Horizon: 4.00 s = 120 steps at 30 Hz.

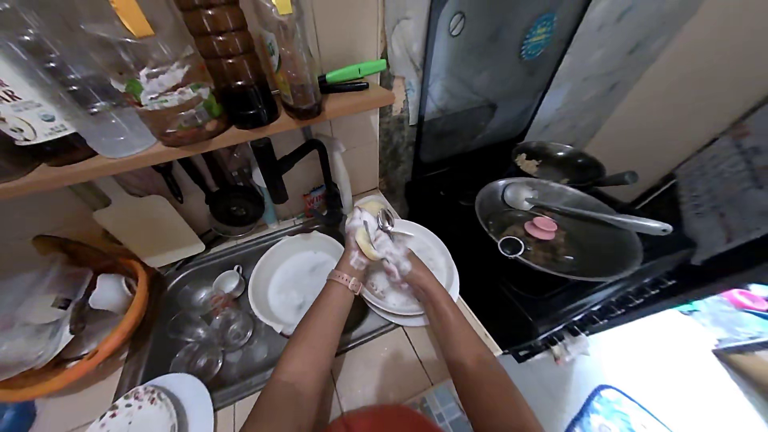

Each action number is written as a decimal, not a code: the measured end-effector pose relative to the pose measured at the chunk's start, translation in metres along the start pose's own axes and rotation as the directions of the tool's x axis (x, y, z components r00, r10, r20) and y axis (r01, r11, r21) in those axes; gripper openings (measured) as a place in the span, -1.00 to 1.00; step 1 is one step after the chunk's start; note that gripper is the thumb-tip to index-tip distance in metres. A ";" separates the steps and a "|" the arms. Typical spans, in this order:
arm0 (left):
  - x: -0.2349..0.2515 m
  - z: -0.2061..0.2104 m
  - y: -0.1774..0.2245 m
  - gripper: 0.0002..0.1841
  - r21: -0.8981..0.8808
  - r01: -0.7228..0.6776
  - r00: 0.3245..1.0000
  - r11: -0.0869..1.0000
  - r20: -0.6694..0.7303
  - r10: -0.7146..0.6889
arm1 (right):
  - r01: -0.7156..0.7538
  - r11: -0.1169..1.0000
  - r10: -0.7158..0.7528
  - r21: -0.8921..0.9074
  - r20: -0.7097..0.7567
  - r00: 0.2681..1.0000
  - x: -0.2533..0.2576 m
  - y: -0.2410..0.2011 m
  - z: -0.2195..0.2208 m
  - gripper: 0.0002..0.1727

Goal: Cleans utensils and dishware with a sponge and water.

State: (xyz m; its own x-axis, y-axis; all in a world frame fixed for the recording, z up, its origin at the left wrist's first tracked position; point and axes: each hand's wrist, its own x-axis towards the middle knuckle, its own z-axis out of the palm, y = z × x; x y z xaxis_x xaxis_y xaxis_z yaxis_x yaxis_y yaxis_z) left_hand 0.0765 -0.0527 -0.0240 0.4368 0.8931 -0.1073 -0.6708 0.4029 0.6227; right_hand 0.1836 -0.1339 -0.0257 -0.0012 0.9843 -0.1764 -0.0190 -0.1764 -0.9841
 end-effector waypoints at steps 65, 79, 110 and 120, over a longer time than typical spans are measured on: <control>-0.028 -0.013 -0.013 -0.64 0.814 0.133 0.960 0.565 0.035 -0.277 | 0.224 0.972 -0.232 -0.067 -0.404 0.885 0.001 0.006 -0.006 -0.68; -0.070 -0.033 0.075 -0.65 0.964 -0.164 0.987 0.209 0.159 0.037 | 0.113 0.916 -0.160 -0.385 -0.091 0.983 -0.002 -0.013 0.015 -0.55; -0.032 -0.039 0.035 -0.62 0.990 0.136 0.989 -0.048 -0.138 -0.056 | -0.524 0.735 0.128 -0.430 -0.671 0.730 -0.026 0.035 -0.078 -0.53; -0.034 -0.017 0.022 -0.36 0.988 0.049 0.996 -0.146 -0.038 0.079 | 0.060 0.990 0.043 0.124 -0.687 0.725 -0.039 0.048 -0.076 -0.42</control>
State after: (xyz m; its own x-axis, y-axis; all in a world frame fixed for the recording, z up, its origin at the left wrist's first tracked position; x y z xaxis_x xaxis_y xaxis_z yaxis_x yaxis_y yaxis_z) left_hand 0.0368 -0.0704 -0.0197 0.3599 0.9289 -0.0870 0.7113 -0.2128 0.6699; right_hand 0.2584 -0.1814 -0.0678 0.6855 0.7048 -0.1827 -0.1430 -0.1157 -0.9829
